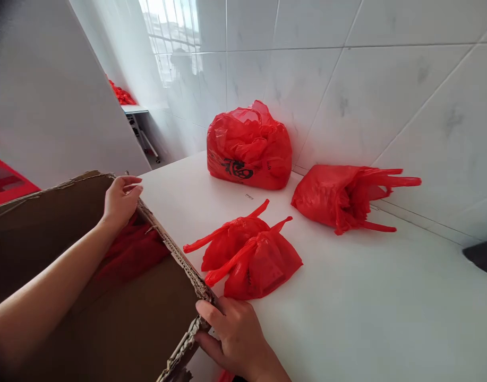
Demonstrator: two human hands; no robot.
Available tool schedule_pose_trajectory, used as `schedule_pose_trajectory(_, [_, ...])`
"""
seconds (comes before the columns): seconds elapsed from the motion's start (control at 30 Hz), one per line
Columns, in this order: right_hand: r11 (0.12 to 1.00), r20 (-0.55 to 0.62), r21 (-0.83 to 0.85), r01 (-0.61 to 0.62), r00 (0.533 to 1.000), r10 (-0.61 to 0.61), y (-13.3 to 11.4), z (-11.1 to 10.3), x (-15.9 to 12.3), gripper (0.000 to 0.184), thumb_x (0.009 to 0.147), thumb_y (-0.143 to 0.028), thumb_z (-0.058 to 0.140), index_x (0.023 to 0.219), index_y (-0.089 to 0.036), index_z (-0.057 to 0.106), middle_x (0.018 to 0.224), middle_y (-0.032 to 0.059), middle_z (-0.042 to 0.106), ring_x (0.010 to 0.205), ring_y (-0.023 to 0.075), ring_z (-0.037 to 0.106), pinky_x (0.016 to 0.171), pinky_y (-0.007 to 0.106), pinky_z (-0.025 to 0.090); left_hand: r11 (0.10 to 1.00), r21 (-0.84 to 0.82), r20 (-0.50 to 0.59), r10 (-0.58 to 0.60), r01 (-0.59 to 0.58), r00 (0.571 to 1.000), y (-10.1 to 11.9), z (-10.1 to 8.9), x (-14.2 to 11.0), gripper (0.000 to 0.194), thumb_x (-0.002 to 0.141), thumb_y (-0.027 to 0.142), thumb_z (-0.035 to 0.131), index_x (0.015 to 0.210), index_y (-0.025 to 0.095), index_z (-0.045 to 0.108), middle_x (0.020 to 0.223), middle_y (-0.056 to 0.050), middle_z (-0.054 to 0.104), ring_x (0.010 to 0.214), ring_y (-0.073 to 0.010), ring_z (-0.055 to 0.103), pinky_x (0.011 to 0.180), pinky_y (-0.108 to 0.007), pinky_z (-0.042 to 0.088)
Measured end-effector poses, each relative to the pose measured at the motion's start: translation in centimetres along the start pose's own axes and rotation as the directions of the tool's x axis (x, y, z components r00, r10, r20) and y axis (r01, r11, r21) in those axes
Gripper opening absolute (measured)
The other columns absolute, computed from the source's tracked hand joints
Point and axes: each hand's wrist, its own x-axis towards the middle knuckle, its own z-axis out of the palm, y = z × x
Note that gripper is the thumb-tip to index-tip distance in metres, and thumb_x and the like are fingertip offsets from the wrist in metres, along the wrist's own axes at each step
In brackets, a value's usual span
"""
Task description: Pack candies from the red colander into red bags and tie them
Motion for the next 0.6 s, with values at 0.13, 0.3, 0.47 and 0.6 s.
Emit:
schedule_pose_trajectory(0.13, [0.997,0.022,-0.071,-0.033,0.999,0.035,0.0,0.2,0.0,0.034,0.091,-0.044,0.043,0.119,-0.026,0.050,0.075,0.0011,0.058,0.061,0.0181,0.054,0.053,0.027,0.034,0.960,-0.079,0.207,0.278,-0.267,0.938,10.1,2.4,-2.3,0.029,0.084,0.037,0.053,0.108,0.023,0.060,0.122,-0.005,0.058,0.115,-0.0211,0.051,0.103,-0.035,0.036])
schedule_pose_trajectory(0.3, [0.989,0.042,-0.133,-0.065,0.997,0.071,0.0,0.5,0.0,0.036,0.087,-0.043,0.048,0.119,-0.028,0.051,0.075,0.0003,0.058,0.061,0.0183,0.053,0.051,0.028,0.033,0.958,-0.110,0.746,0.256,-0.265,0.615,16.3,6.6,-6.0,0.044,0.060,0.054,0.071,0.083,0.017,0.070,0.091,-0.014,0.071,0.098,-0.0388,0.060,0.090,-0.054,0.041])
schedule_pose_trajectory(0.47, [0.989,0.050,-0.125,-0.073,0.996,0.080,-0.1,0.5,-0.1,0.037,0.085,-0.043,0.050,0.120,-0.028,0.050,0.076,-0.0002,0.058,0.061,0.0183,0.053,0.052,0.028,0.033,0.942,-0.332,0.784,0.300,-0.042,0.544,16.2,5.8,-5.3,0.038,0.072,0.051,0.061,0.086,0.017,0.069,0.087,-0.008,0.075,0.088,-0.0301,0.067,0.082,-0.043,0.052])
schedule_pose_trajectory(0.6, [0.995,0.022,-0.080,-0.053,0.998,0.055,-0.1,0.3,-0.1,0.037,0.087,-0.041,0.049,0.121,-0.028,0.050,0.077,0.0002,0.059,0.063,0.0180,0.054,0.053,0.027,0.033,0.868,-0.461,0.724,0.246,0.186,0.644,13.2,-0.6,-2.4,0.054,0.086,0.051,0.043,0.118,0.010,0.057,0.106,-0.011,0.072,0.098,-0.0252,0.067,0.084,-0.037,0.055])
